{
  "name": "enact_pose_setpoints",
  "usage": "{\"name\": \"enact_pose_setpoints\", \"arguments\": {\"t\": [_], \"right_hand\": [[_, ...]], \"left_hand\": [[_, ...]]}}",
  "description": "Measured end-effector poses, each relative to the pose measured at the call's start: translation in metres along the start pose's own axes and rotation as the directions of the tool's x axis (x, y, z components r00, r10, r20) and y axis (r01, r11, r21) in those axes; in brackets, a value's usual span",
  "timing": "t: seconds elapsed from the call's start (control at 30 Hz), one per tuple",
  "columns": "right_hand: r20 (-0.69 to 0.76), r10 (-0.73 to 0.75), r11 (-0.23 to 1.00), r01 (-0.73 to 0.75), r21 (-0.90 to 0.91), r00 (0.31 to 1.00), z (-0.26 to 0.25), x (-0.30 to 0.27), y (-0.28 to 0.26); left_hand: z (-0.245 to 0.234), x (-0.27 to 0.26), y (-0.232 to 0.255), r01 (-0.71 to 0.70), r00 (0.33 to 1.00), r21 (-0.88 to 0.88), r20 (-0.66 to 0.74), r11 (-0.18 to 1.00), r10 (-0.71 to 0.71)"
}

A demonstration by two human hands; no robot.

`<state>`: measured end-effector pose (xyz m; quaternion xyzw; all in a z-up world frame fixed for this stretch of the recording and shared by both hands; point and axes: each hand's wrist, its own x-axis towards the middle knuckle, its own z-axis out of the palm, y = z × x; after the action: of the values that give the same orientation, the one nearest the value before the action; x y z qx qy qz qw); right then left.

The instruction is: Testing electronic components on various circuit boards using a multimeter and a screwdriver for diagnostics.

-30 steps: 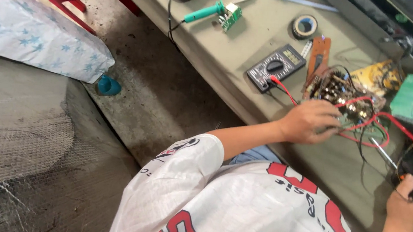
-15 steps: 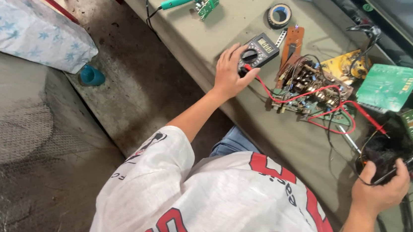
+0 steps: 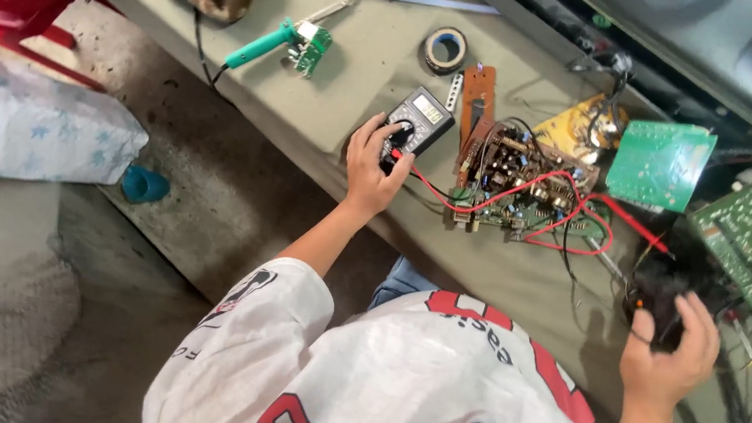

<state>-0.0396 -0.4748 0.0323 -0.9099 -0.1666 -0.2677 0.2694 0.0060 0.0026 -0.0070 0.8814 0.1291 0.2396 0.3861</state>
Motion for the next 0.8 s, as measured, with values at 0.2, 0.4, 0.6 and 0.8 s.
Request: {"name": "enact_pose_setpoints", "arguments": {"t": [0.2,0.4,0.6,0.8], "right_hand": [[0.045,-0.027,0.996,0.024,0.084,0.999,0.021,0.030,-0.022],[0.199,-0.080,0.994,0.064,0.086,0.977,0.038,0.072,-0.052],[0.437,-0.179,0.983,0.145,0.110,0.881,0.065,0.117,-0.076],[0.309,-0.233,0.967,0.187,0.174,0.922,0.085,0.098,-0.081]], "left_hand": [[-0.001,0.002,-0.004,-0.050,0.998,-0.036,0.028,0.998,0.051],[0.000,0.002,-0.003,-0.112,0.994,-0.029,0.012,0.993,0.113],[-0.003,0.003,-0.003,-0.138,0.990,-0.033,0.030,0.990,0.139],[0.009,0.003,-0.029,-0.403,0.906,0.131,-0.080,0.906,0.415]]}}
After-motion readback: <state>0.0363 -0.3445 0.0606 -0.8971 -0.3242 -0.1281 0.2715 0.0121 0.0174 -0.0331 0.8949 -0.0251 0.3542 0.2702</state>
